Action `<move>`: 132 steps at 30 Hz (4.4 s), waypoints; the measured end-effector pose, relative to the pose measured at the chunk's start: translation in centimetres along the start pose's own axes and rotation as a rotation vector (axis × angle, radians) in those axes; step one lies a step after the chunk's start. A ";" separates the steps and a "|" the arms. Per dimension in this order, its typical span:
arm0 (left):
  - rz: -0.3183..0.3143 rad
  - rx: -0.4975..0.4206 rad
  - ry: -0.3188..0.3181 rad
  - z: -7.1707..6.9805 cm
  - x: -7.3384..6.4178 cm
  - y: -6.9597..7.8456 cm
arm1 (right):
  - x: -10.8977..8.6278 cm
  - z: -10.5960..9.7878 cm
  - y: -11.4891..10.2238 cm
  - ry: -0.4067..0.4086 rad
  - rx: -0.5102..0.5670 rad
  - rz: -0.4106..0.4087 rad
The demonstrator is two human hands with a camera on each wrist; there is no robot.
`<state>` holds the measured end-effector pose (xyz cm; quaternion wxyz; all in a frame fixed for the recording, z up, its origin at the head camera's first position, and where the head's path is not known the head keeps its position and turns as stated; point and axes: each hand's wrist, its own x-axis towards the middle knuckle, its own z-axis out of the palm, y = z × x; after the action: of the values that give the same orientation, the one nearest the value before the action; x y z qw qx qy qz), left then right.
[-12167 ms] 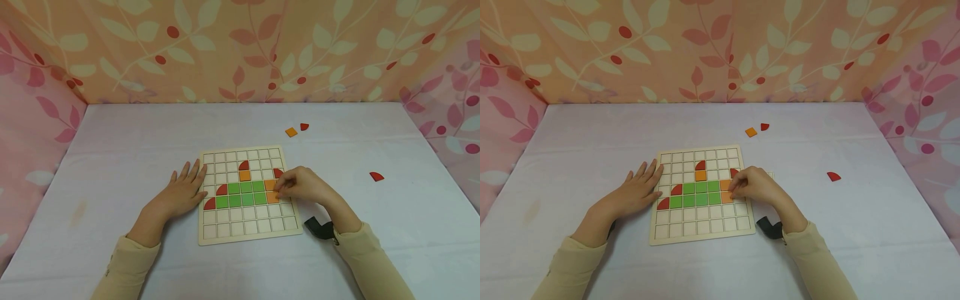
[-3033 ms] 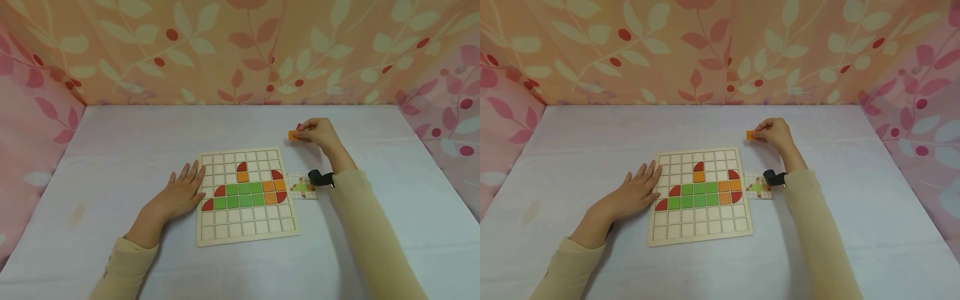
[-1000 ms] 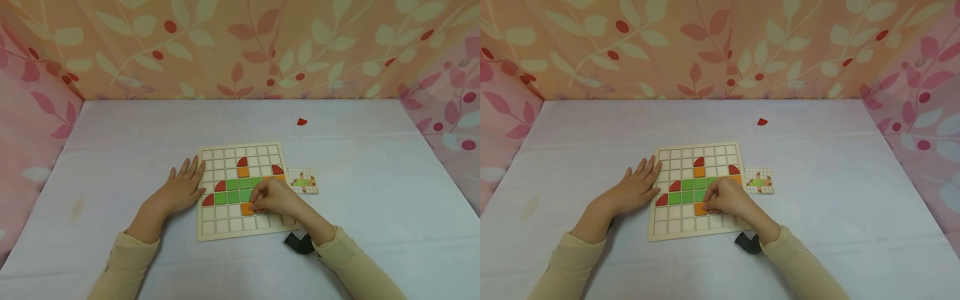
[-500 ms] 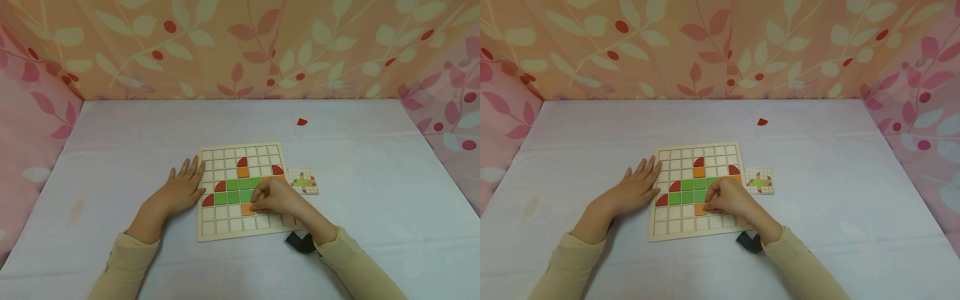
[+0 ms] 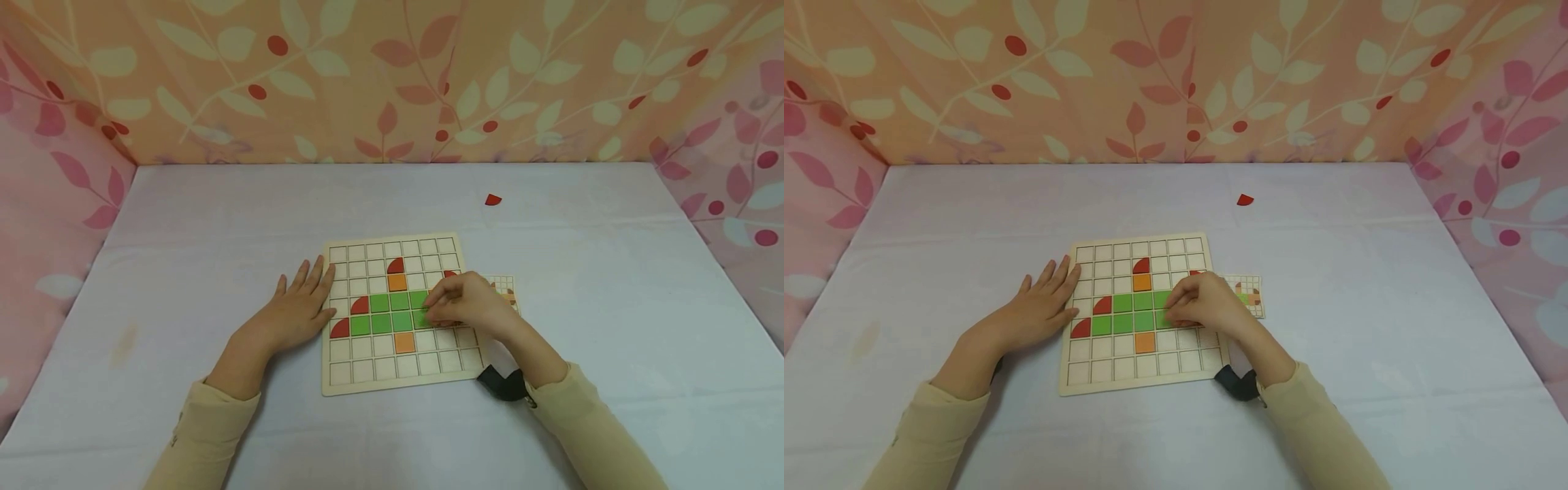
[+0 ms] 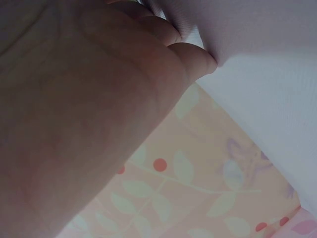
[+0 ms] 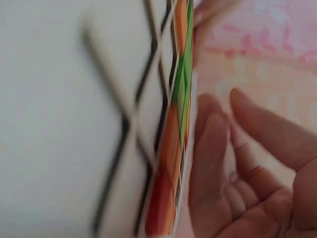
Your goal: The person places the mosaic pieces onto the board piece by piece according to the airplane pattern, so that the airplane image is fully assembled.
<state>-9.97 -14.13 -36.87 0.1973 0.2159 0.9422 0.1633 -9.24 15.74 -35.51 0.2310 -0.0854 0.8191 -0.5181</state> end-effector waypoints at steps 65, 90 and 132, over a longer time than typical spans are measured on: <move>-0.006 0.015 0.019 0.2 -0.2 0.4 | 9.3 -16.2 3.6 0.529 -0.309 0.169; -0.001 0.022 0.014 0.3 -0.1 0.2 | 7.3 -15.7 3.6 0.516 -0.189 0.127; 0.001 0.030 -0.002 -0.2 0.1 0.4 | -2.3 -0.9 0.2 0.077 -0.032 -0.021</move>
<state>-9.99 -13.78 -36.60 0.1948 0.2195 0.9443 0.1488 -7.67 17.41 -34.69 0.1928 -0.0776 0.8345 -0.5103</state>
